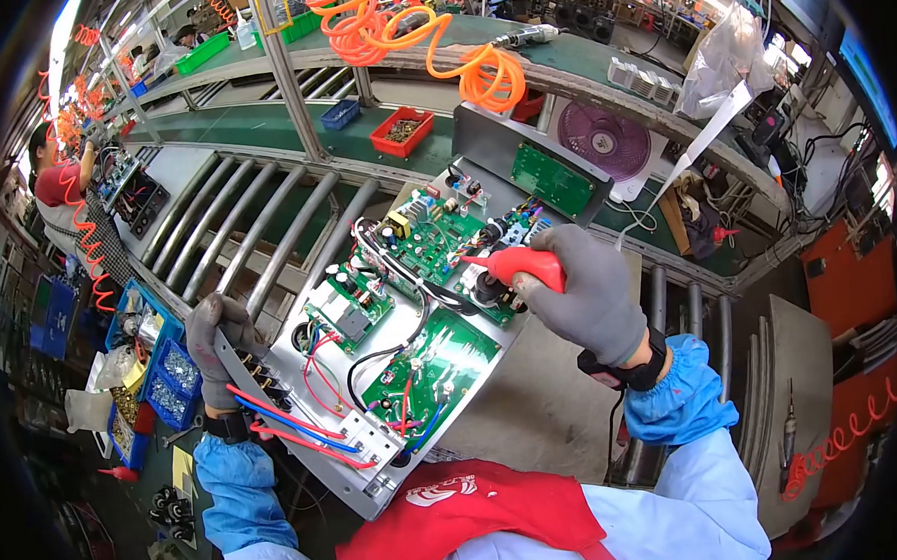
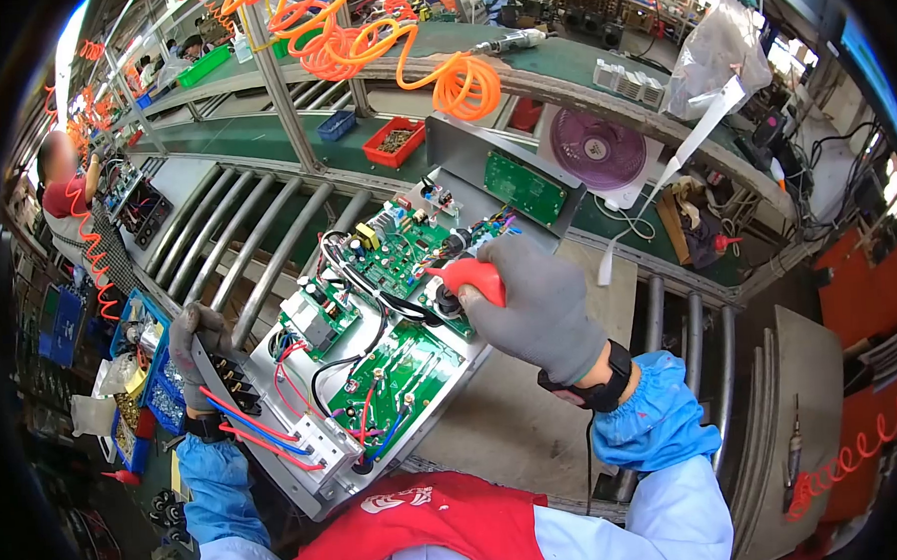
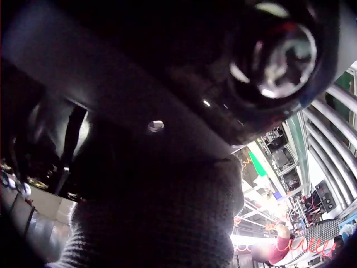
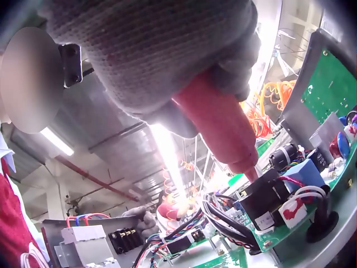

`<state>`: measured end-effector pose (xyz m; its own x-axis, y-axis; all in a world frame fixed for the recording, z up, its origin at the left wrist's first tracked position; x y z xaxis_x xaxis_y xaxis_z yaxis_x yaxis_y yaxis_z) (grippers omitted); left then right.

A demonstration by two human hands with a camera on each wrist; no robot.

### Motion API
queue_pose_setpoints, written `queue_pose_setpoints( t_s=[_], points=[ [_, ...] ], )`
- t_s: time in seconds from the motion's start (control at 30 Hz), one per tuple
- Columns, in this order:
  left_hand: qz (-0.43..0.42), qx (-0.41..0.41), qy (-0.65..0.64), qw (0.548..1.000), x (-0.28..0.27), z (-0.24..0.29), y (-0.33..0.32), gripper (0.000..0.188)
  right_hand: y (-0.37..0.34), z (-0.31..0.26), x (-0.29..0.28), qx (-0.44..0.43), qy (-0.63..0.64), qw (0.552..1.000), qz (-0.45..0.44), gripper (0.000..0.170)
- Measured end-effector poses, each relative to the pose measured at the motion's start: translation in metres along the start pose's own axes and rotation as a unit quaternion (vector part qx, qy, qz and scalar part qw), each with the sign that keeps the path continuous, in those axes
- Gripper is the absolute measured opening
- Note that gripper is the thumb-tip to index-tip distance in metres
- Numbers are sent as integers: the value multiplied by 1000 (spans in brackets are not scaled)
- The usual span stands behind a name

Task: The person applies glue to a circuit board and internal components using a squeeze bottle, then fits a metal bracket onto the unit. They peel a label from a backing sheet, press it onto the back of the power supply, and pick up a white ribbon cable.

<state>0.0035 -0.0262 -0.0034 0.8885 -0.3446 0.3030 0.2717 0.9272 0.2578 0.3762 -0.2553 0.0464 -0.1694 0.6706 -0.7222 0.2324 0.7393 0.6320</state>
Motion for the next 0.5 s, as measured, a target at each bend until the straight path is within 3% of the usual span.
queue_pose_setpoints(
  t_s=[0.5],
  points=[
    [12, 4, -17, 1000, -1, -3, 0, 43, -5, 8, 5, -10, -5, 1000, 25, 31]
  ],
)
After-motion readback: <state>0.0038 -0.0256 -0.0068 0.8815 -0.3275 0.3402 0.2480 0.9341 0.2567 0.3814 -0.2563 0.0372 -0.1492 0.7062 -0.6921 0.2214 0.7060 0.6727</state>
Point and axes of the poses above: each hand's wrist, its own y-axis towards the middle knuckle, its own x-axis out of the palm, z = x × y, the point moved 1 cm from there along y, towards the middle knuckle, and after that the axes turned 15 degrees about -y, right-handed, at the moved point
